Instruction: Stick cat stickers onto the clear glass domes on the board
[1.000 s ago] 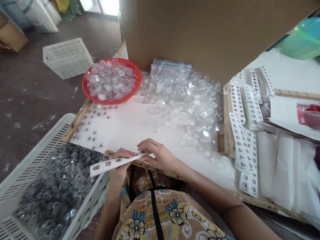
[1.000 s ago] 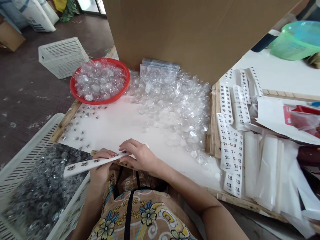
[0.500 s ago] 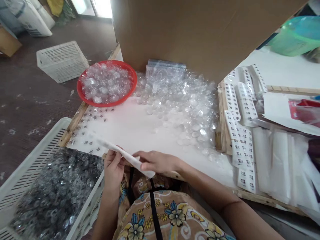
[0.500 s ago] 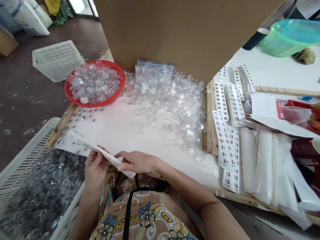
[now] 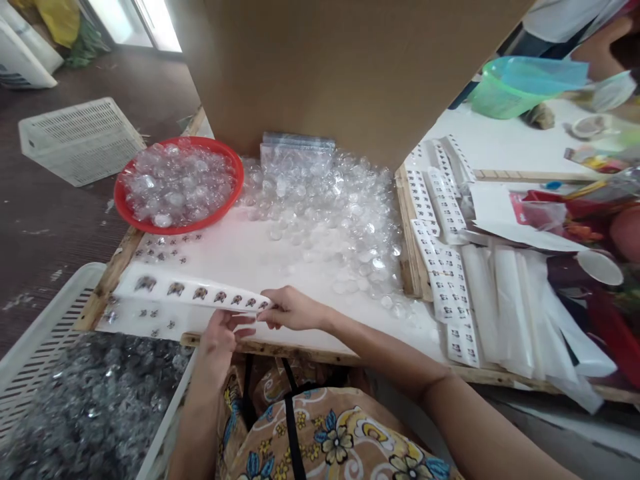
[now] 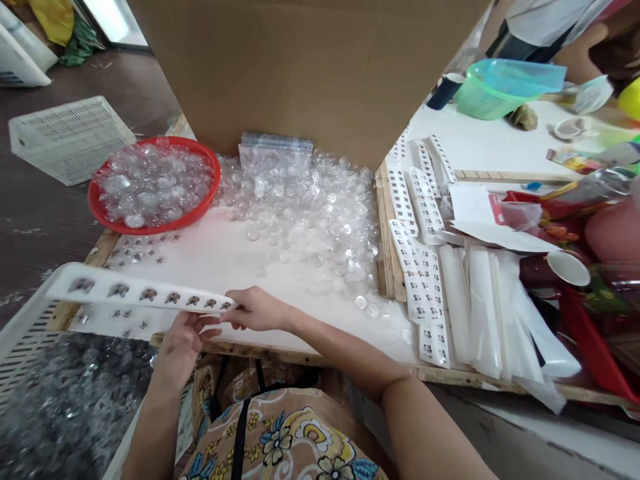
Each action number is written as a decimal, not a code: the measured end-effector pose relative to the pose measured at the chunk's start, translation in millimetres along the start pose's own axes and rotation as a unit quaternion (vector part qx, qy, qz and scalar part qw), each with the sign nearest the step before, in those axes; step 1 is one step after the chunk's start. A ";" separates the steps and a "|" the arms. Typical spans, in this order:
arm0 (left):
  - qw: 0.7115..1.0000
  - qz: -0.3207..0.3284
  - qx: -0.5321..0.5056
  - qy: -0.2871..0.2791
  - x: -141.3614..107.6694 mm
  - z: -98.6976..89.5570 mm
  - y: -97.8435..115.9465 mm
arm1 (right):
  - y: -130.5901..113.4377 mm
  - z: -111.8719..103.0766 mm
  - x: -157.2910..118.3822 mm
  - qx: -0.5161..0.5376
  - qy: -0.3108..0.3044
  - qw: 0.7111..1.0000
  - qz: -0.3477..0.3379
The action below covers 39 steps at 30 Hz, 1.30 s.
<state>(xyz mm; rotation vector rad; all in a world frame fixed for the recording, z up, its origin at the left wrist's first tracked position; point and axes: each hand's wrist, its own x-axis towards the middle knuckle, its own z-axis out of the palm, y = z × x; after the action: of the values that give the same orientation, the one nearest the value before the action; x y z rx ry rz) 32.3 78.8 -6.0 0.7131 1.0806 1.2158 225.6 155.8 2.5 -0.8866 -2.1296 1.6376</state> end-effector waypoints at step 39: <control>0.960 0.034 -0.025 0.275 -22.1 -1.7 -23.8 | 73.7 -31.1 4.4 -0.329 0.232 0.915 -0.029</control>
<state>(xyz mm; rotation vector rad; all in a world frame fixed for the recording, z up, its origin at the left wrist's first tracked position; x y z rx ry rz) 39.9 51.5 -22.1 0.3769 1.4805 1.5450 261.2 193.4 -58.5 -1.2259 -2.3156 0.5573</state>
